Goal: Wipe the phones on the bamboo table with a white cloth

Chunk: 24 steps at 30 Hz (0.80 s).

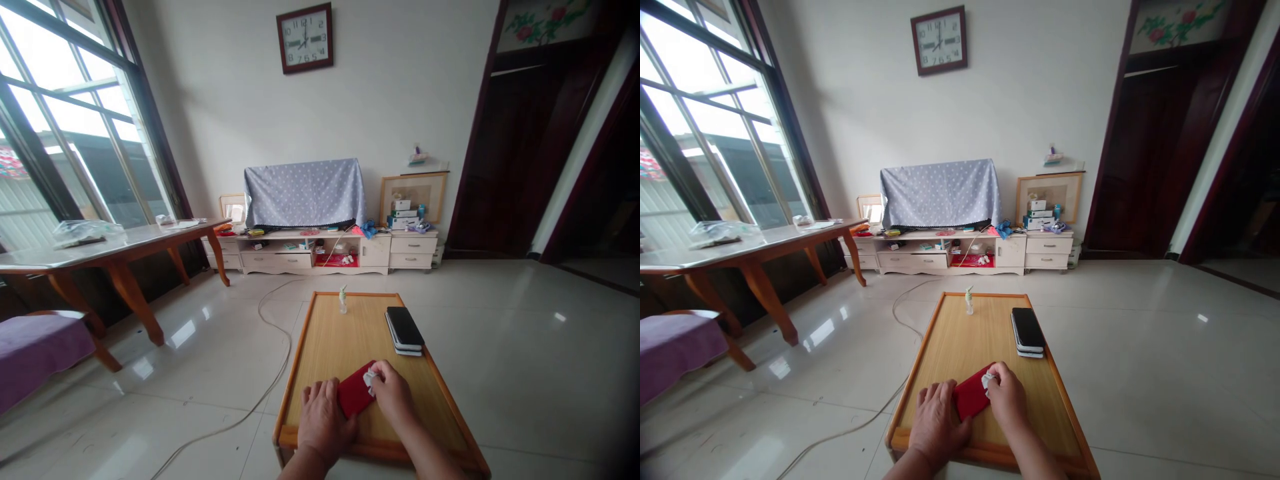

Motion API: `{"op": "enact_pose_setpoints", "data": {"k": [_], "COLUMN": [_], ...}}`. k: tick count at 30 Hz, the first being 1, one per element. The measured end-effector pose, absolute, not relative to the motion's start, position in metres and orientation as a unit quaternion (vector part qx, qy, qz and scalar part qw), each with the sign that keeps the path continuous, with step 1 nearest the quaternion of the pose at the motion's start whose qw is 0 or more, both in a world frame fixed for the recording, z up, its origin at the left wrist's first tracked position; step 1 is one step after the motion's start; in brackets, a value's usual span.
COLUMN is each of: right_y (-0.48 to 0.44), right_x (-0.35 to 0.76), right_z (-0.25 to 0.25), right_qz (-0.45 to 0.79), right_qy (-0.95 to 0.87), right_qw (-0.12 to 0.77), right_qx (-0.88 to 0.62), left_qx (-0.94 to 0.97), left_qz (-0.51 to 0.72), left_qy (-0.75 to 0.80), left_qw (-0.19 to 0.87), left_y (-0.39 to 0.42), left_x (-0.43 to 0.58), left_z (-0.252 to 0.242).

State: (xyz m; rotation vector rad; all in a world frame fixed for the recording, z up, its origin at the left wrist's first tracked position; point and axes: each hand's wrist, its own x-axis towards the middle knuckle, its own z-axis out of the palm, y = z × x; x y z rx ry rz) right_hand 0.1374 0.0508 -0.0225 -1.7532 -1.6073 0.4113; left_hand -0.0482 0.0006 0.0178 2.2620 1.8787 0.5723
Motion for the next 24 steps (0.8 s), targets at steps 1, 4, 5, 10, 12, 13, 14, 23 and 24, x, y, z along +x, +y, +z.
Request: {"op": "enact_pose_setpoints", "data": {"k": [1,4,5,10,12,13,14,23,24], "right_y": [0.050,0.046,0.044,0.024,0.015,0.011,0.009,-0.005,-0.012], "right_x": [0.139,0.143,0.143,0.131,0.127,0.126,0.128,0.123,0.117], "right_z": [-0.022,-0.020,-0.019,-0.014,-0.011,-0.010,-0.008,0.002,0.003], "right_qz": [0.147,0.110,0.101,0.071,0.067,0.067,0.067,0.080,0.094], "right_qy": [-0.623,-0.632,-0.639,-0.699,-0.728,-0.740,-0.749,-0.754,-0.768], "right_qw": [0.351,0.330,0.319,0.260,0.240,0.231,0.223,0.184,0.181], "right_qx": [-0.683,-0.692,-0.692,-0.663,-0.638,-0.628,-0.620,-0.626,-0.607], "left_qx": [0.753,0.756,0.757,0.757,0.757,0.757,0.757,0.762,0.762], "left_qz": [0.188,0.178,0.176,0.172,0.175,0.177,0.178,0.186,0.186], "left_qy": [0.626,0.625,0.625,0.624,0.624,0.624,0.623,0.615,0.614], "left_qw": [0.072,0.077,0.079,0.086,0.085,0.084,0.083,0.081,0.083], "left_y": [0.001,0.000,0.000,0.001,0.001,0.002,0.002,0.002,0.003], "left_x": [-0.048,-0.048,-0.047,-0.046,-0.046,-0.046,-0.046,-0.049,-0.049], "left_z": [0.018,0.021,0.021,0.022,0.021,0.020,0.019,0.015,0.014]}}
